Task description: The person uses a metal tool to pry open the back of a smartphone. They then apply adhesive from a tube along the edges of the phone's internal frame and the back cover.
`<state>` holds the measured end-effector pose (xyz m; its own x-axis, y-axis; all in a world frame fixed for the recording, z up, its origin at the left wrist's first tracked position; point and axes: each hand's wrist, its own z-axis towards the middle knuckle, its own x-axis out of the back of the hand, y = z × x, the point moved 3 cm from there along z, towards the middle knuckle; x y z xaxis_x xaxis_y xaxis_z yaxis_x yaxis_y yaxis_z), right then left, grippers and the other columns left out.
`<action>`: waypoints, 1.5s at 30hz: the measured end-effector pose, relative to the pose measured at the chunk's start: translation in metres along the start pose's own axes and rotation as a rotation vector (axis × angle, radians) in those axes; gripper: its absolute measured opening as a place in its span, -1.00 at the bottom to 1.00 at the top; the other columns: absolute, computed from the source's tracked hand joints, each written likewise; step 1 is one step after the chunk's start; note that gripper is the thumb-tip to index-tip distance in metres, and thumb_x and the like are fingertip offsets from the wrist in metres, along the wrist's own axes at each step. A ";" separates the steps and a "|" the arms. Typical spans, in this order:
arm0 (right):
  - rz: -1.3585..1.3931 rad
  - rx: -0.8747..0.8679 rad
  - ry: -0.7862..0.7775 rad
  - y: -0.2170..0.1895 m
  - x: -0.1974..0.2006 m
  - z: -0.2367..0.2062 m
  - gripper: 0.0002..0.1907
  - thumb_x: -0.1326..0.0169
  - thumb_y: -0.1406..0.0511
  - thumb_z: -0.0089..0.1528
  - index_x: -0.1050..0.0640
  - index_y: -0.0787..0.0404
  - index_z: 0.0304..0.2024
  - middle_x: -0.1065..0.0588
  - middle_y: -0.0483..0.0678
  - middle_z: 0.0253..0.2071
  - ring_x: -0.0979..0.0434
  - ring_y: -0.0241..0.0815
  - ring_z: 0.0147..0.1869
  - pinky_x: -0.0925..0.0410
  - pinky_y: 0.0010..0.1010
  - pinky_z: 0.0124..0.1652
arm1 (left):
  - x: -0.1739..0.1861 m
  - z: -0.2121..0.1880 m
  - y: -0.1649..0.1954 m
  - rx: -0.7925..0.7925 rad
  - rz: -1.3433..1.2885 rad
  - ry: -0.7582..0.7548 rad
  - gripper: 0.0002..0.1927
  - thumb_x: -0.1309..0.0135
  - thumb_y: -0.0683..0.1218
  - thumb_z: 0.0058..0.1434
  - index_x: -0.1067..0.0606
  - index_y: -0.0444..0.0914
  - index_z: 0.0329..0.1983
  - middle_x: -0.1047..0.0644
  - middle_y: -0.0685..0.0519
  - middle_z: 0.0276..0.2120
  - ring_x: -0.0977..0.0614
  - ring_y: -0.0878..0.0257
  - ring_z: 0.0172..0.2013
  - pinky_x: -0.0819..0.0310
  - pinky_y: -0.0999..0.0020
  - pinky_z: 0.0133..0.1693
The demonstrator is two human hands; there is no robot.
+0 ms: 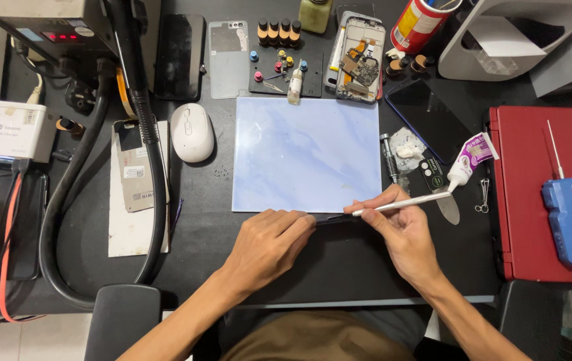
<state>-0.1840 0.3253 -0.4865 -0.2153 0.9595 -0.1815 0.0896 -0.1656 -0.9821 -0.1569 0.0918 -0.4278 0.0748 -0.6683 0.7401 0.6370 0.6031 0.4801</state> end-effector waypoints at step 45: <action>-0.193 0.193 -0.115 -0.059 0.009 0.008 -0.81 -0.08 0.53 0.29 -0.39 0.28 -0.09 -0.60 0.11 -0.09 -0.64 -0.11 0.12 -0.24 -0.09 0.43 | 0.007 0.030 0.004 -0.045 0.027 -0.111 -0.78 -0.16 -0.21 0.18 -0.39 -0.28 -0.17 -0.49 0.03 -0.33 -0.54 0.14 -0.40 -0.41 0.23 -0.34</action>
<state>-0.1990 0.3418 -0.4310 -0.3205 0.9471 0.0155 -0.1480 -0.0339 -0.9884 -0.1768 0.1019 -0.4067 0.0085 -0.5982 0.8013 0.6697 0.5984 0.4397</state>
